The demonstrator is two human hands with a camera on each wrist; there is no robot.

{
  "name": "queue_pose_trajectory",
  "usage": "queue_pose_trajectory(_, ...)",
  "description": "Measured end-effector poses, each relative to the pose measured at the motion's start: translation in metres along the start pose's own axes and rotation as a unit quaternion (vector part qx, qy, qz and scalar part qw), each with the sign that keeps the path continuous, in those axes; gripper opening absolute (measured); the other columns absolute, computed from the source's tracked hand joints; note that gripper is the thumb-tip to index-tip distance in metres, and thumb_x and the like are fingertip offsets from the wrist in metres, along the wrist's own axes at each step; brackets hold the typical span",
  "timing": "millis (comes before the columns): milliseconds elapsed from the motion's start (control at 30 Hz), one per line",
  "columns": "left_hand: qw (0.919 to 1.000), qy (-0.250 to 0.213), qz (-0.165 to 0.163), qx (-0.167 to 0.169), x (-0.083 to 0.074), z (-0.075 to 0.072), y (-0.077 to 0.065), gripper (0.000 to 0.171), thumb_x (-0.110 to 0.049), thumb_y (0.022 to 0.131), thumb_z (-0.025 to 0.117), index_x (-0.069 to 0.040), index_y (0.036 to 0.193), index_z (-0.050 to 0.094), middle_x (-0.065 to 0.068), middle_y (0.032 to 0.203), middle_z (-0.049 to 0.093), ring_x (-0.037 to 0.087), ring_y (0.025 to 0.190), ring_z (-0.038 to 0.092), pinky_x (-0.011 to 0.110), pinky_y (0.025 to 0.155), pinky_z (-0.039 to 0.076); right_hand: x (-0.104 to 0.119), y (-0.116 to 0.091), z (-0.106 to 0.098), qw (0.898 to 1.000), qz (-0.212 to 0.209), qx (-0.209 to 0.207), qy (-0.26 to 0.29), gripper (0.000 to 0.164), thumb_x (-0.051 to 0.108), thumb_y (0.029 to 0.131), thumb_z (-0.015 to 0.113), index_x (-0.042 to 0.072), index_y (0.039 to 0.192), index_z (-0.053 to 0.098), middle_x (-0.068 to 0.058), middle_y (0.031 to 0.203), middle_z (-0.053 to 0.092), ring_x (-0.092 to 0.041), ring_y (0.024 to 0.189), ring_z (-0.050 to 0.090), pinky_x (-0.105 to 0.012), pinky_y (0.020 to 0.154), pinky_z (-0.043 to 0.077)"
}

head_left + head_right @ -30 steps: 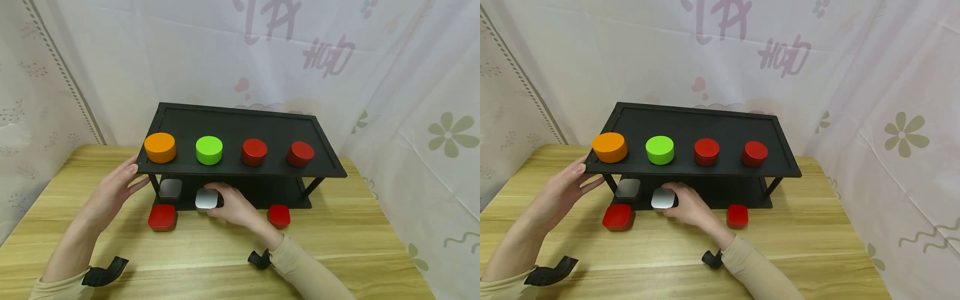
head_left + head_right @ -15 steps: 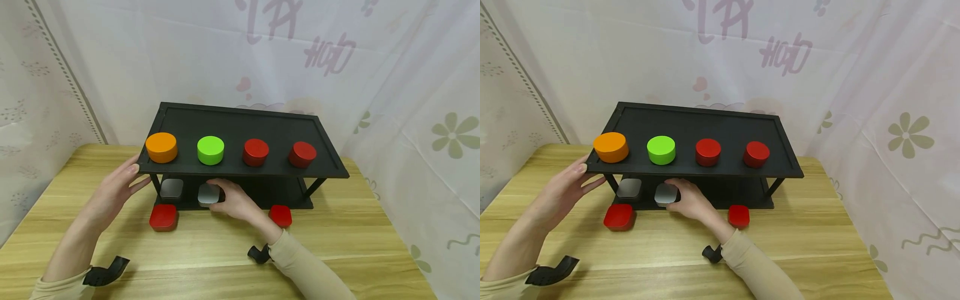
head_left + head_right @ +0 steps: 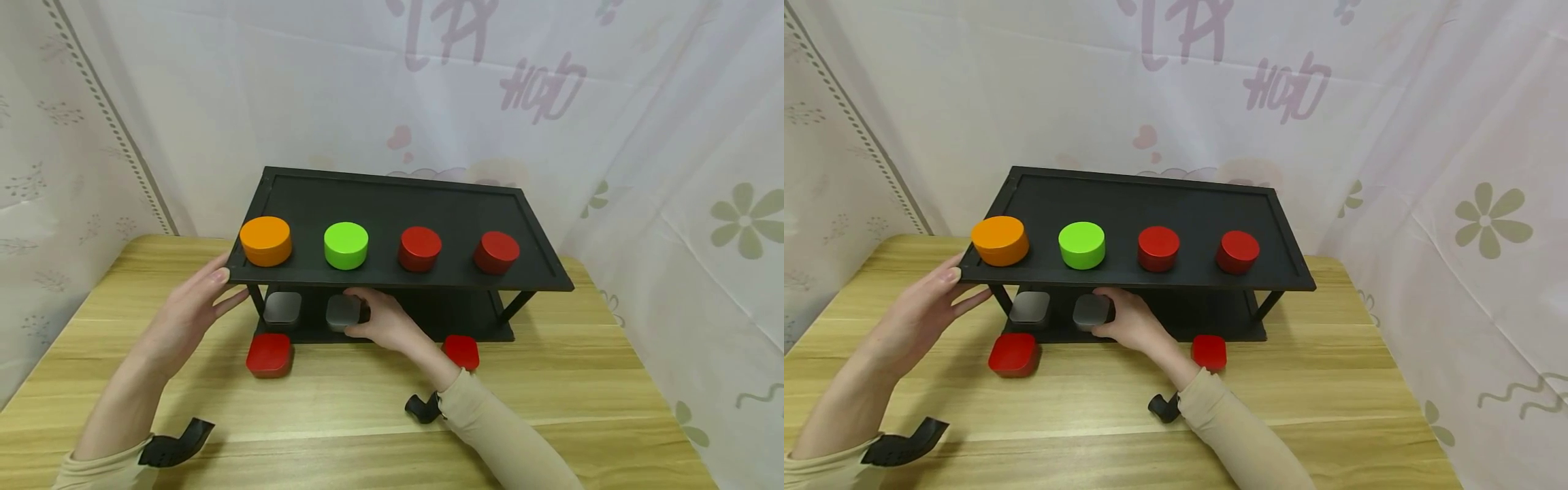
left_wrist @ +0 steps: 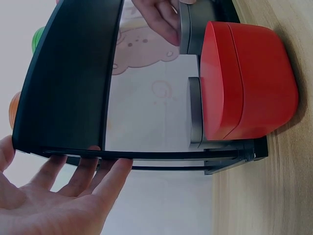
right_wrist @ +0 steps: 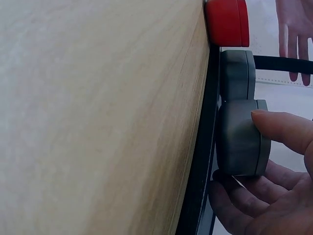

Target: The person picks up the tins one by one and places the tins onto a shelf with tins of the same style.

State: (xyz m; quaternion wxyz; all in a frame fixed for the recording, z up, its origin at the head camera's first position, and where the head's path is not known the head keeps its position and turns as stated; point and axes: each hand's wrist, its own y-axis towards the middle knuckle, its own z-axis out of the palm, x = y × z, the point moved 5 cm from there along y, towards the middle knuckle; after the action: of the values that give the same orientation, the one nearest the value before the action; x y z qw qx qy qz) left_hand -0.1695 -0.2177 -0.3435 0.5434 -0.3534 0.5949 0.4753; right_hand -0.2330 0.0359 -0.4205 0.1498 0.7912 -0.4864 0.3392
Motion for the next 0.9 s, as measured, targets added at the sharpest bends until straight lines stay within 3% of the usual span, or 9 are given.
queue_pose_trajectory(900,1.0000,0.000,0.003,0.000,-0.0010,0.0013,0.0000,0.046,-0.017,0.104,0.028,-0.011,0.149,0.027,-0.001,0.157,0.022,0.001,0.132,0.038,0.015,0.099,0.044,-0.0018,0.0049,0.0041,1.000,0.007,0.007,-0.004,0.061,0.027,0.082,0.072,0.031,0.137,0.046,0.005,0.138,0.051,-0.018,0.123,0.051,-0.036,0.102,0.045)
